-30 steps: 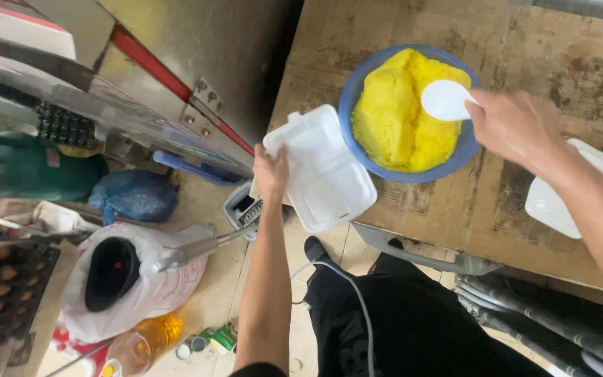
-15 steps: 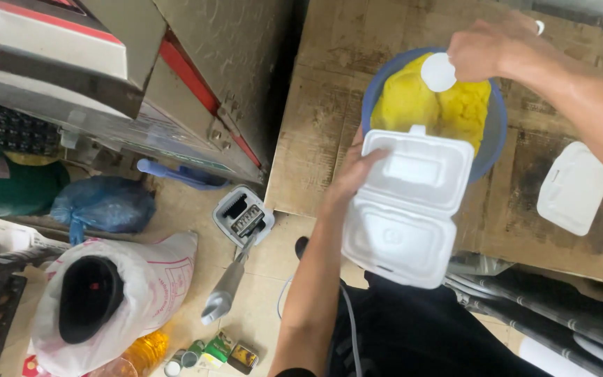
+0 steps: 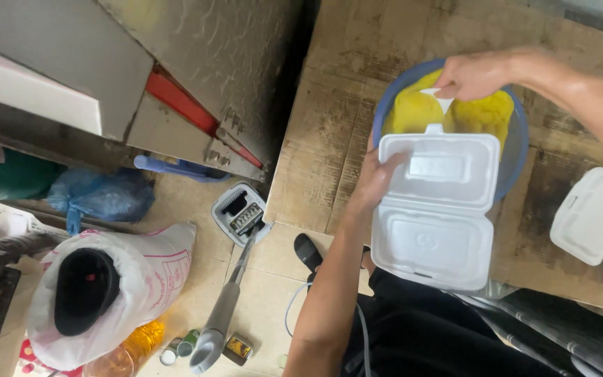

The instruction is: Preparing a takeout container by portioning yellow rice and adding various toppings like meat, vegetables, and sauces.

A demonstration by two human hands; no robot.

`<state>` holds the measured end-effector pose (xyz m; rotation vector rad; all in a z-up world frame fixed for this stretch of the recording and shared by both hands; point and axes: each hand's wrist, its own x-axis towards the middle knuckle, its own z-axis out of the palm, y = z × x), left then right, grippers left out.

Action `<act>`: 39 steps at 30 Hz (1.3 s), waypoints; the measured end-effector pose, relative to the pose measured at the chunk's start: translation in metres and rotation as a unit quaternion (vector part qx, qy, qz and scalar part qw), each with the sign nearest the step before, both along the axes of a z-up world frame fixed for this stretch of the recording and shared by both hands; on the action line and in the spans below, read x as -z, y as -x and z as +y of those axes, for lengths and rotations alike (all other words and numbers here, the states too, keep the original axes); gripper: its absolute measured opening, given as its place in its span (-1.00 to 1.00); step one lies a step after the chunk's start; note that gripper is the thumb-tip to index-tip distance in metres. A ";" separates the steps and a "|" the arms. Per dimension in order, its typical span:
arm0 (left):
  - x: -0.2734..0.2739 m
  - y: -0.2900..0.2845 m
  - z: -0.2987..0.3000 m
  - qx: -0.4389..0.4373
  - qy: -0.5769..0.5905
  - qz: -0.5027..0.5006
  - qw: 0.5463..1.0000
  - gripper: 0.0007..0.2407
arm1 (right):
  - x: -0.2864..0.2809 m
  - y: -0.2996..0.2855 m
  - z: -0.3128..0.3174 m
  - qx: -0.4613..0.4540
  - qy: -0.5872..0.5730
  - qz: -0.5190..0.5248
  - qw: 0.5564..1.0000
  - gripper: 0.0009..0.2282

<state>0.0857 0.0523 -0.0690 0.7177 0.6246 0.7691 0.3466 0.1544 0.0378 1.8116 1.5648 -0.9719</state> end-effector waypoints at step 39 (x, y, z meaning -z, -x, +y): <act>0.022 0.018 -0.037 0.067 0.017 -0.041 0.997 -0.71 | 0.056 0.028 -0.114 0.094 -0.202 0.080 0.972 -0.71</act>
